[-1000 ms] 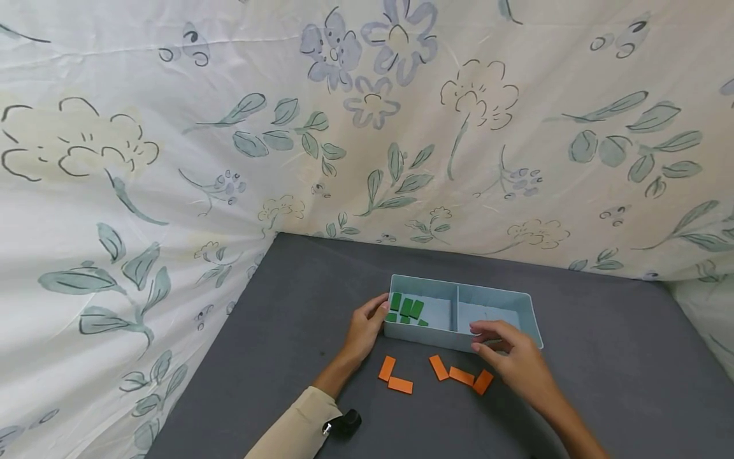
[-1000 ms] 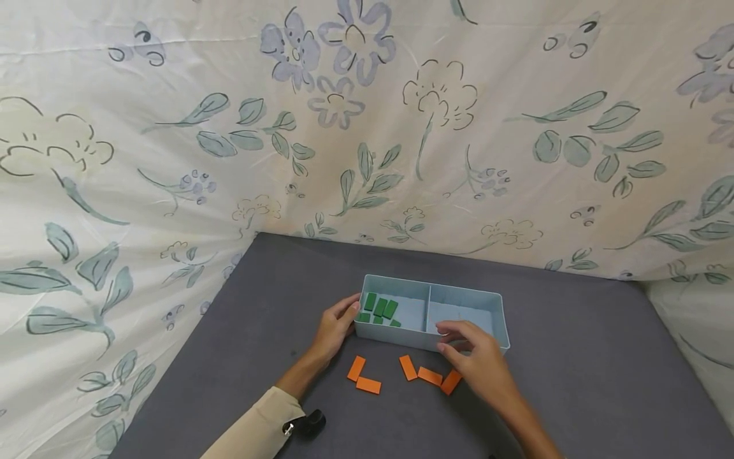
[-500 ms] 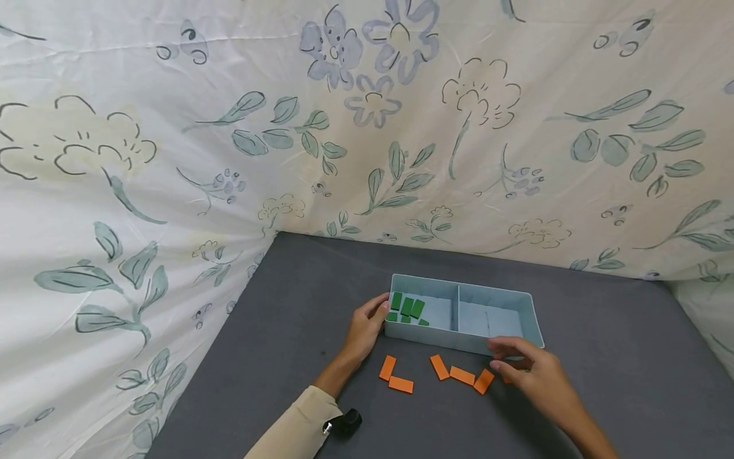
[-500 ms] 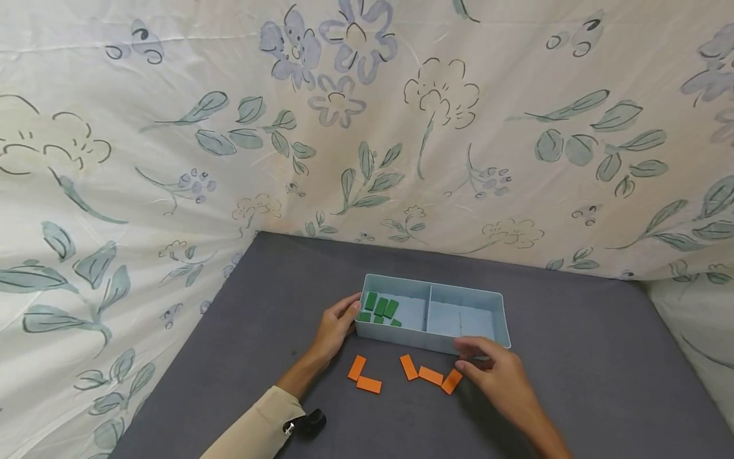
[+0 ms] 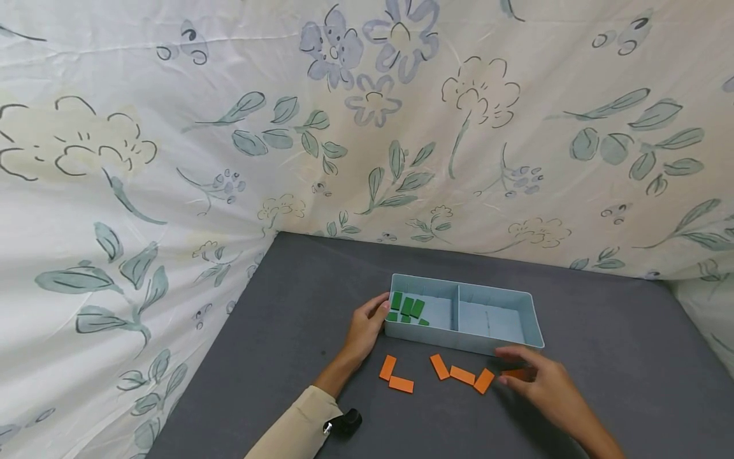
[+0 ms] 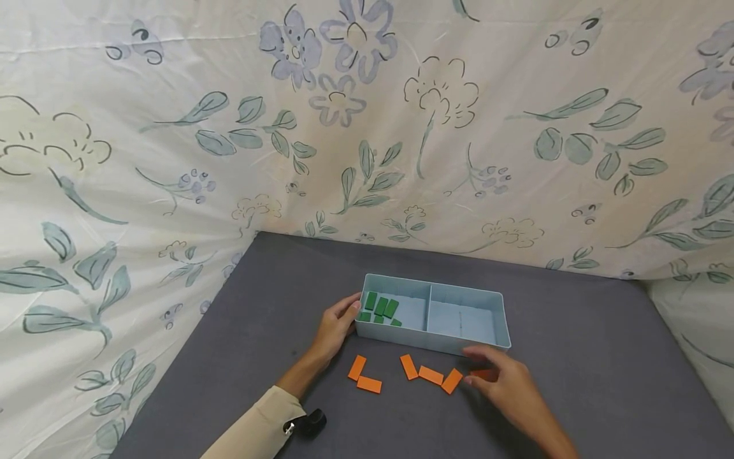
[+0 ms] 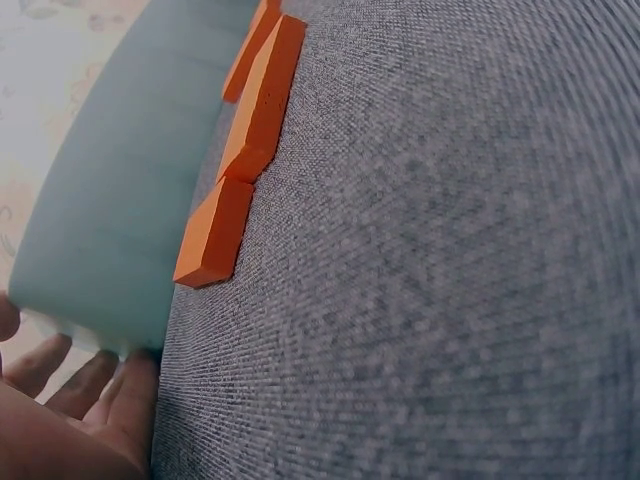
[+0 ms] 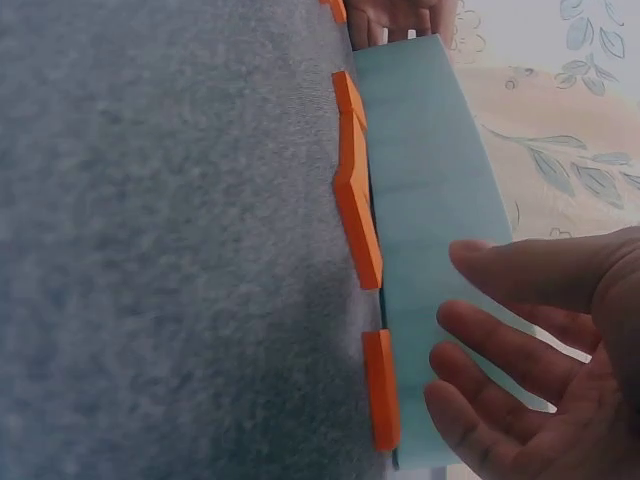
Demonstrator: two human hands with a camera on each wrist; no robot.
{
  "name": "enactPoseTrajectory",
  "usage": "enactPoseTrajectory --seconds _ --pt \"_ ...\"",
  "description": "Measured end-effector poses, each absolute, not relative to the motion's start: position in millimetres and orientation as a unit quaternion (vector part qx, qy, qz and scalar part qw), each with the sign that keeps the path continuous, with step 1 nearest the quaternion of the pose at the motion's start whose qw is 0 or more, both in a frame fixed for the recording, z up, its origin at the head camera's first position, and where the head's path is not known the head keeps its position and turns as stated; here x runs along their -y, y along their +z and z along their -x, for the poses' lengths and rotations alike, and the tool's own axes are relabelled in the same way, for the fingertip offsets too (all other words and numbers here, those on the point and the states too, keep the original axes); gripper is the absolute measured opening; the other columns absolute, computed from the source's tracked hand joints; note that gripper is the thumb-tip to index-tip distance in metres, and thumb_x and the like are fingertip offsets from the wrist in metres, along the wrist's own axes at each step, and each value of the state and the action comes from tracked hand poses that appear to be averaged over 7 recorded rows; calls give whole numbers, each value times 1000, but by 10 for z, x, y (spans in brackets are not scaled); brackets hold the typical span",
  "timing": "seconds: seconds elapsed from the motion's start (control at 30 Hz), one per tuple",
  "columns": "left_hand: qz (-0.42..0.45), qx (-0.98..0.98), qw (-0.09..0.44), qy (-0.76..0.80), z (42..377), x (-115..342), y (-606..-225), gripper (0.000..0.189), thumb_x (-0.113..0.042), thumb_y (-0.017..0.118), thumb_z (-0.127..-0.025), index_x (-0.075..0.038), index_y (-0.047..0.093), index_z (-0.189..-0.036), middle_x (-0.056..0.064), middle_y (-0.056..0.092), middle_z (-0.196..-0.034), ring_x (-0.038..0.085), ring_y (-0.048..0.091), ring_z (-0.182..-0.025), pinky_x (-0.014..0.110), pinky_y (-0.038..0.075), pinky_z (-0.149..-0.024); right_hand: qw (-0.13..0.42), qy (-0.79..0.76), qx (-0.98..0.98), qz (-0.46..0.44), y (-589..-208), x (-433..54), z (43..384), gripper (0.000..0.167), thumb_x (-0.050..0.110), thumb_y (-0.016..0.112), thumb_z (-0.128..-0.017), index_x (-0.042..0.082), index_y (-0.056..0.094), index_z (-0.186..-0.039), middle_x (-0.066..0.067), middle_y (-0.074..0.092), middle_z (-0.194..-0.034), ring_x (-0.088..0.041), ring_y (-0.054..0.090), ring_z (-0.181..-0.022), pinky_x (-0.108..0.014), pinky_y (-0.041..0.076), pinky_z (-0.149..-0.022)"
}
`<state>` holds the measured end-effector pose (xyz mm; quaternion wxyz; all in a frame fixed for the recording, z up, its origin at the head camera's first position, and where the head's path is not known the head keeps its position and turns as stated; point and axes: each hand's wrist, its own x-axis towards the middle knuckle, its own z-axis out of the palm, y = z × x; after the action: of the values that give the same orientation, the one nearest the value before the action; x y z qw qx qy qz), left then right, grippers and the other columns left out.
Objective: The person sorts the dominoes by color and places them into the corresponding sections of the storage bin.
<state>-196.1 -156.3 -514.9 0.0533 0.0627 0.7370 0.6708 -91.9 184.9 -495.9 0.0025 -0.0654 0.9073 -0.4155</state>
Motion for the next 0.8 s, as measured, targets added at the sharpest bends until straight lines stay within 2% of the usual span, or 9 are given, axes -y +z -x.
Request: enactPoseTrajectory --seconds 0.1,0.23,0.37,0.5,0.67,0.8 --pt "-64 -740 52 668 1957 1560 -5147 49 -31 55 -113 -4 55 -154 23 59 -149 36 58 -136 51 49 -112 13 -398 -916 54 -4968 -1869 904 51 10 93 -81 14 74 -128 -8 75 -124 -29 72 -107 -26 60 -75" --pt "-62 -741 52 666 1957 1558 -5142 48 -31 55 -113 -5 55 -154 23 59 -149 35 58 -136 51 49 -112 27 -393 -918 35 -4986 -1899 882 53 8 92 -80 9 73 -129 -14 74 -127 -32 73 -107 -24 60 -74" --pt "-58 -740 54 668 1964 1556 -5144 48 -31 55 -113 -5 56 -154 23 59 -149 35 58 -136 52 49 -112 42 -384 -922 13 -5011 -1941 875 54 10 92 -81 7 72 -131 -19 73 -128 -20 75 -90 -24 58 -66" --pt "-57 -741 54 666 1967 1556 -5149 48 -31 55 -113 -6 56 -154 22 60 -149 35 58 -136 52 49 -112 41 -362 -931 8 -5022 -1968 862 51 15 93 -81 9 73 -129 -13 76 -120 -6 68 -81 -26 54 -63" --pt "-62 -739 53 669 1970 1560 -5157 48 -31 55 -113 -5 55 -154 23 59 -149 36 58 -136 52 49 -112 10 -344 -939 20 -5044 -1983 828 51 18 95 -79 11 74 -125 -2 77 -107 -2 63 -81 -27 49 -62" --pt "-66 -738 52 670 1970 1560 -5160 48 -30 55 -113 -4 55 -154 24 59 -149 37 59 -135 51 49 -111 16 -356 -934 8 -5046 -1998 807 50 16 92 -82 10 73 -128 -11 76 -117 -1 57 -70 -26 48 -59"
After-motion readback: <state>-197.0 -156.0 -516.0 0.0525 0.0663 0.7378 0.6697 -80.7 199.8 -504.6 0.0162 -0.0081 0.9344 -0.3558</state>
